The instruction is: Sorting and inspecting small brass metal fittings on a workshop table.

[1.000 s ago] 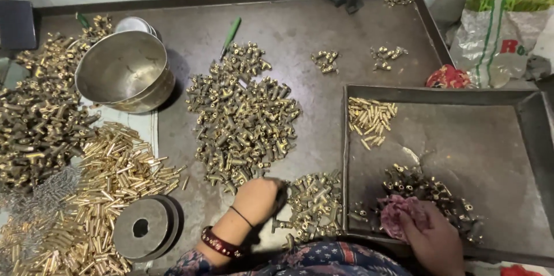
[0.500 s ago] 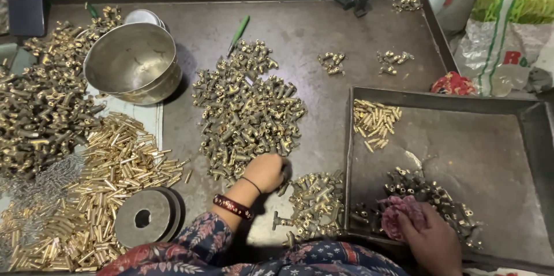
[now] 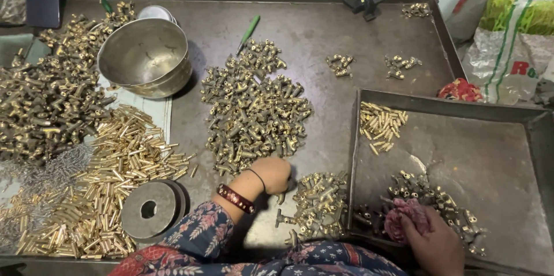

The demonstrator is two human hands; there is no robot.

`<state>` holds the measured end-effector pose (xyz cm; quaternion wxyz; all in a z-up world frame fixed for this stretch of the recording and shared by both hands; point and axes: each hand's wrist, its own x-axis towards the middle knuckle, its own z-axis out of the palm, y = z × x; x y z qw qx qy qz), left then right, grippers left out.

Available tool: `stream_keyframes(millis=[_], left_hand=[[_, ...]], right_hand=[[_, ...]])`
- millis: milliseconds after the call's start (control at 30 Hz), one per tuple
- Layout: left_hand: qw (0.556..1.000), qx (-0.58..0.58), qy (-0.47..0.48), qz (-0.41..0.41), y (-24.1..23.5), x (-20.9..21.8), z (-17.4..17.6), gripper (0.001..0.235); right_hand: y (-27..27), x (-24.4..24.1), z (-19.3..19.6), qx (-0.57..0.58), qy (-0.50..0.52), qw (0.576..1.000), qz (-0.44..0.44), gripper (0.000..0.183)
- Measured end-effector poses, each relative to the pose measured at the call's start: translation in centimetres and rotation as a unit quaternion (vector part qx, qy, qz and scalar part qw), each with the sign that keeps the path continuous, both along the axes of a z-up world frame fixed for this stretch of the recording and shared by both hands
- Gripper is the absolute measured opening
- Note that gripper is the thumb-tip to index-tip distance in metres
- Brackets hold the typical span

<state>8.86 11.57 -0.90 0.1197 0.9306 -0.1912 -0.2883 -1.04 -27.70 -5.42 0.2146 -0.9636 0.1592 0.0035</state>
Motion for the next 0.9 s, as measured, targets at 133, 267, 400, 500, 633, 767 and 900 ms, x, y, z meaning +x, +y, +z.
stream_keyframes(millis=[133, 267, 400, 500, 633, 767, 900], left_hand=[[0.998, 0.022, -0.028, -0.044, 0.0, -1.6, -2.0, 0.029], [0.996, 0.06, -0.02, -0.057, -0.5, -4.1, -1.7, 0.027], [0.994, 0.007, -0.113, 0.003, 0.3, -6.4, -4.3, 0.021], [0.979, -0.057, -0.1, 0.167, 1.4, -6.7, -1.0, 0.031], [0.917, -0.127, -0.283, 0.251, 5.9, -4.2, 0.5, 0.019], [0.892, -0.086, -0.334, 0.292, 9.1, 0.0, -0.4, 0.023], [0.886, -0.065, -0.382, 0.255, 6.1, 1.2, 2.3, 0.018]], right_hand=[[-0.2, 0.0, -0.2, -0.002, -0.02, 1.0, 0.012, 0.048], [0.0, 0.0, -0.1, 0.009, -0.013, 1.0, 0.008, 0.048], [0.3, 0.0, 0.2, -0.012, -0.019, 1.0, 0.015, 0.048], [0.4, 0.0, 0.2, 0.013, -0.034, 0.999, 0.018, 0.048], [0.3, -0.1, -0.1, 0.003, -0.027, 0.999, 0.02, 0.048], [0.3, 0.1, -0.1, -0.003, -0.022, 1.0, 0.019, 0.045], [-0.9, 0.2, -1.5, 0.129, -0.085, 0.985, 0.079, 0.042]])
